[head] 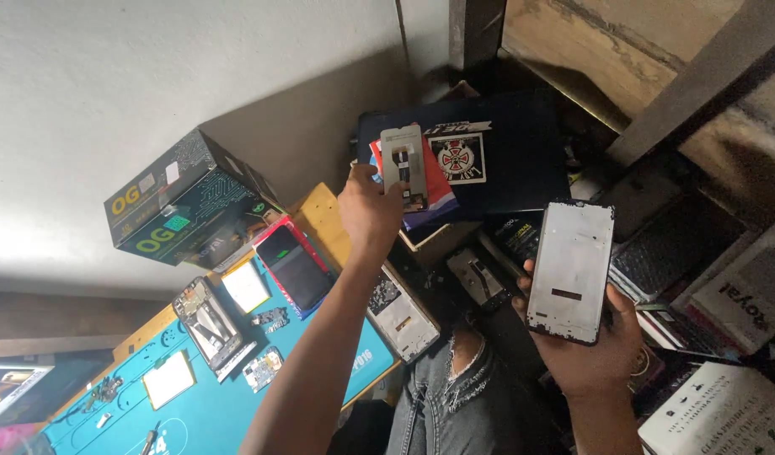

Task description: Inspecting and preparing smartphone components including screens, batteries, and frames for repair.

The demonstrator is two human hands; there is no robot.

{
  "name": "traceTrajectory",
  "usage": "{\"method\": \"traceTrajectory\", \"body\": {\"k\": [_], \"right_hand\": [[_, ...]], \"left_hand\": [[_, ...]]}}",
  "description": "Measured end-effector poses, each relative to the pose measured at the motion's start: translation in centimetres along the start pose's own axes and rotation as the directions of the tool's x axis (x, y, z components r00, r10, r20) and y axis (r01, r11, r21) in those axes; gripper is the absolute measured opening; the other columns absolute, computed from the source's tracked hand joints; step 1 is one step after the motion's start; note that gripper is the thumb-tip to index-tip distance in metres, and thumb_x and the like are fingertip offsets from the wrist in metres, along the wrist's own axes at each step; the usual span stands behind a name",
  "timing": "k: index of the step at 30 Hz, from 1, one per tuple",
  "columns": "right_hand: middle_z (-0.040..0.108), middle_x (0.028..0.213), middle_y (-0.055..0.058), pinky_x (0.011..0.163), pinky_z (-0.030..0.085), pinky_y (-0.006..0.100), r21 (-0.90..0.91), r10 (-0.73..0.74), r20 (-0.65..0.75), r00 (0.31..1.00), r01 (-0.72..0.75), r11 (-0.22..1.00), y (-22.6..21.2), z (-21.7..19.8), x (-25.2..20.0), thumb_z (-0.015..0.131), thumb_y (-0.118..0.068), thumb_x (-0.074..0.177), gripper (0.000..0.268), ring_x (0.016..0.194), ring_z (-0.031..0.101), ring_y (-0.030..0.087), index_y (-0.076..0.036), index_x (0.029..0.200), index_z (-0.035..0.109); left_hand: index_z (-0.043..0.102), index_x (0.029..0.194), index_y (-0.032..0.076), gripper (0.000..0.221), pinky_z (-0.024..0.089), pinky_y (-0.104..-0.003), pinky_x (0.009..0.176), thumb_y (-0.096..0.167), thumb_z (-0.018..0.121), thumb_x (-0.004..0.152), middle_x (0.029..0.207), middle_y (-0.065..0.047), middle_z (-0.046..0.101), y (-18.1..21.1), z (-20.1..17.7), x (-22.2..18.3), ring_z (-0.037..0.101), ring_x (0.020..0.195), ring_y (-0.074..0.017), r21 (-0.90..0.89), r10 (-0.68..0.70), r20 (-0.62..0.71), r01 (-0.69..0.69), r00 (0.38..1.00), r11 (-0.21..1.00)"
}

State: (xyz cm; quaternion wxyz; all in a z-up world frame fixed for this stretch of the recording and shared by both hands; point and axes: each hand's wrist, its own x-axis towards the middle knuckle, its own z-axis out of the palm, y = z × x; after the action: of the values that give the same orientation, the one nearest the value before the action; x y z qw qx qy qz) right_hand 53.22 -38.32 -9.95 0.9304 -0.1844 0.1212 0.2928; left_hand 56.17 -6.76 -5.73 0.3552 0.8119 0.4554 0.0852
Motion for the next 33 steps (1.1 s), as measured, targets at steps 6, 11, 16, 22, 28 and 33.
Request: {"method": "traceTrajectory", "body": {"k": [6, 11, 16, 22, 28, 33], "right_hand": [[0.066, 0.141, 0.036, 0.102, 0.055, 0.058, 0.025, -0.02, 0.122, 0.992, 0.017, 1.0, 0.1, 1.1, -0.5, 0.076, -0.036, 0.101, 0.073, 0.12, 0.069, 0.05, -0.002, 0.161, 0.054], [0.065, 0.142, 0.037, 0.103, 0.054, 0.059, 0.033, -0.013, 0.115, 0.993, 0.009, 0.999, 0.9, 1.9, -1.0, 0.072, -0.037, 0.102, 0.071, 0.12, 0.069, 0.05, -0.001, 0.161, 0.054], [0.064, 0.141, 0.038, 0.098, 0.057, 0.054, 0.047, 0.04, 0.21, 0.977, -0.051, 0.998, 3.2, 4.8, -1.6, 0.07, -0.031, 0.104, 0.069, 0.12, 0.067, 0.049, 0.005, 0.16, 0.051], [0.067, 0.137, 0.037, 0.093, 0.056, 0.052, -0.1, 0.194, 0.236, 0.952, -0.175, 0.98, 10.1, 7.9, -2.6, 0.073, -0.034, 0.099, 0.07, 0.114, 0.07, 0.046, 0.003, 0.156, 0.057], [0.064, 0.14, 0.038, 0.095, 0.057, 0.055, -0.192, 0.424, 0.296, 0.856, -0.382, 0.904, 19.9, 10.0, -4.2, 0.071, -0.036, 0.102, 0.069, 0.117, 0.068, 0.048, 0.006, 0.155, 0.056], [0.064, 0.139, 0.039, 0.095, 0.055, 0.056, -0.221, 0.57, 0.231, 0.788, -0.528, 0.82, 28.0, 11.9, -6.8, 0.08, -0.03, 0.099, 0.073, 0.116, 0.066, 0.051, 0.005, 0.157, 0.053]], "left_hand": [[0.082, 0.126, 0.006, 0.038, 0.063, -0.033, 0.064, 0.01, 0.075, 0.089, 0.12, -0.015, 0.082, 1.3, -1.1, 1.0, 0.078, 0.094, -0.0251, -0.321, -0.284, 0.141, 0.315, 0.949, 0.893], [0.073, 0.092, 0.005, 0.017, 0.039, -0.038, 0.066, 0.012, 0.059, 0.096, 0.093, -0.008, 0.068, 1.2, -3.9, -0.4, 0.056, 0.087, -0.0188, -0.482, -0.262, 0.217, 0.337, 0.94, 0.809], [0.068, 0.136, 0.001, 0.043, 0.058, -0.031, 0.07, 0.021, 0.053, 0.101, 0.109, -0.014, 0.07, -4.1, -8.1, -3.7, 0.071, 0.086, -0.0214, -0.736, -0.167, 0.294, 0.334, 0.941, 0.589], [0.061, 0.148, 0.009, 0.046, 0.052, -0.034, 0.059, 0.018, 0.055, 0.103, 0.09, -0.007, 0.056, -10.9, -18.5, -14.9, 0.059, 0.07, -0.0189, -0.901, 0.06, 0.368, 0.34, 0.928, 0.268], [0.06, 0.155, 0.004, 0.061, 0.061, -0.048, 0.077, 0.039, 0.047, 0.106, 0.141, -0.039, 0.069, -20.6, -23.5, -23.6, 0.074, 0.101, -0.0449, -0.886, -0.13, 0.414, 0.367, 0.901, -0.284], [0.057, 0.16, 0.003, 0.061, 0.059, -0.055, 0.092, 0.035, 0.047, 0.109, 0.154, -0.035, 0.062, -27.5, -26.4, -27.2, 0.07, 0.117, -0.046, -0.691, -0.135, 0.457, 0.256, 0.879, -0.676]]}}
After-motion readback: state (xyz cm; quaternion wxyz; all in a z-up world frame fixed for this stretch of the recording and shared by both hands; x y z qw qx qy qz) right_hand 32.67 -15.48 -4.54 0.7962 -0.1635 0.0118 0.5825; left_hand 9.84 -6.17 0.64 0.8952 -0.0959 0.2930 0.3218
